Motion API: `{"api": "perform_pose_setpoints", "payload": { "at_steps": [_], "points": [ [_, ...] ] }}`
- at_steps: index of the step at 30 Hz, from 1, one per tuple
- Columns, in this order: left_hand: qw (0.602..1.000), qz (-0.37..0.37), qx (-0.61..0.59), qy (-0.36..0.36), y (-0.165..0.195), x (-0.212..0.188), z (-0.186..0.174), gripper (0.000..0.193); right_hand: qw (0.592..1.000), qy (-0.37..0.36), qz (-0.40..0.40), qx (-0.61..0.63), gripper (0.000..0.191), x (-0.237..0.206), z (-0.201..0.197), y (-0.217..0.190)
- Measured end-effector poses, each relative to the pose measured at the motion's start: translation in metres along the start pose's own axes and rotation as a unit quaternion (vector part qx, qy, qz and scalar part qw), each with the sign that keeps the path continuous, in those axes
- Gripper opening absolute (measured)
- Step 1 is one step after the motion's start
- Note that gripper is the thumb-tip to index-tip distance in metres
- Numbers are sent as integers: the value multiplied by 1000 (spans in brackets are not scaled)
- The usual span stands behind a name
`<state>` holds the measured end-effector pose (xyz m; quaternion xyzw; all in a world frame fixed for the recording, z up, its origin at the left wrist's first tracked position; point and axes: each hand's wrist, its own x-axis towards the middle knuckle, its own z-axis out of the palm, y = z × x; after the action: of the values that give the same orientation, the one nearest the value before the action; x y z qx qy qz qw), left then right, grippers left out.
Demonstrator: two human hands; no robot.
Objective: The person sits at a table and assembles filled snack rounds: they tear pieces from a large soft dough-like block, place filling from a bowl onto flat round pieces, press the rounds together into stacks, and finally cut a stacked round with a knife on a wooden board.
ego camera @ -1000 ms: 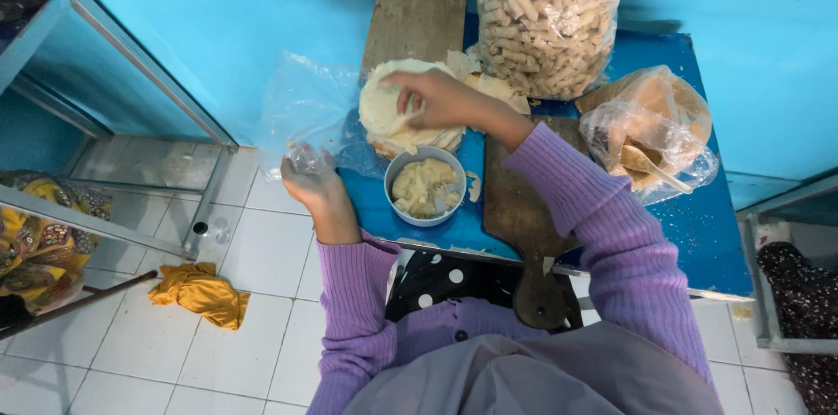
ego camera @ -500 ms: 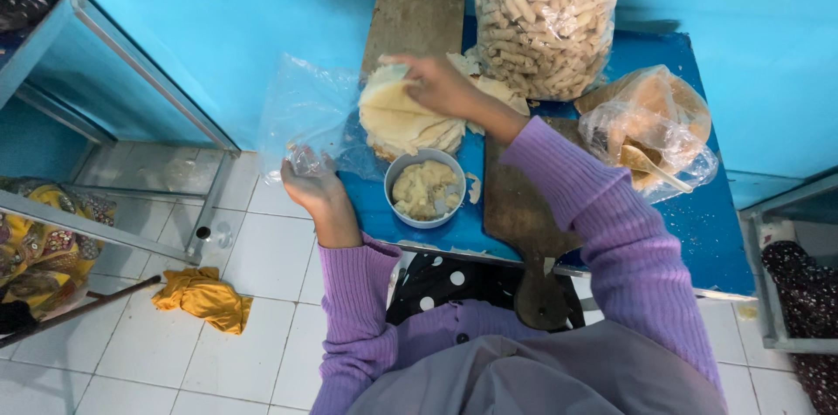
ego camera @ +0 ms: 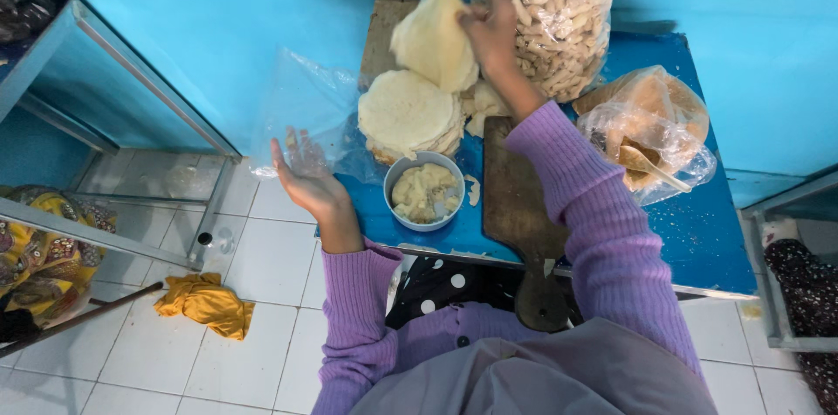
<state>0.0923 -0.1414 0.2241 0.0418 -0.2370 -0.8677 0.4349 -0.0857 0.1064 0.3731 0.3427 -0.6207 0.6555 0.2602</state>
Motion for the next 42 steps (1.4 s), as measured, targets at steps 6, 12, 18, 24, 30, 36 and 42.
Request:
{"api": "perform_pose_setpoints", "payload": {
  "at_steps": [6, 12, 18, 24, 30, 36, 42],
  "points": [
    [993, 52, 74, -82, 3, -20, 32, 58, 1000, 22, -11, 5, 50, 2, -31, -29],
    [747, 52, 438, -497, -2, -65, 75, 55, 997, 45, -62, 1, 47, -19, -77, -66],
    [446, 31, 626, -639, 16, -112, 128, 52, 996, 37, 55, 66, 45, -62, -104, -132],
    [845, -186, 214, -454, 17, -139, 167, 50, 982, 40, 117, 142, 50, -79, -121, -204],
    [762, -568, -121, -286, -56, -138, 173, 56, 983, 122, 100, 98, 53, -79, -116, -189],
    [863, -438, -54, -244, -98, -108, 157, 52, 915, 65, -61, -393, 63, -101, -88, -155],
    [893, -382, -45, -235, -109, -113, 124, 54, 958, -69, 12, -278, 64, -137, -50, -139]
  ]
}}
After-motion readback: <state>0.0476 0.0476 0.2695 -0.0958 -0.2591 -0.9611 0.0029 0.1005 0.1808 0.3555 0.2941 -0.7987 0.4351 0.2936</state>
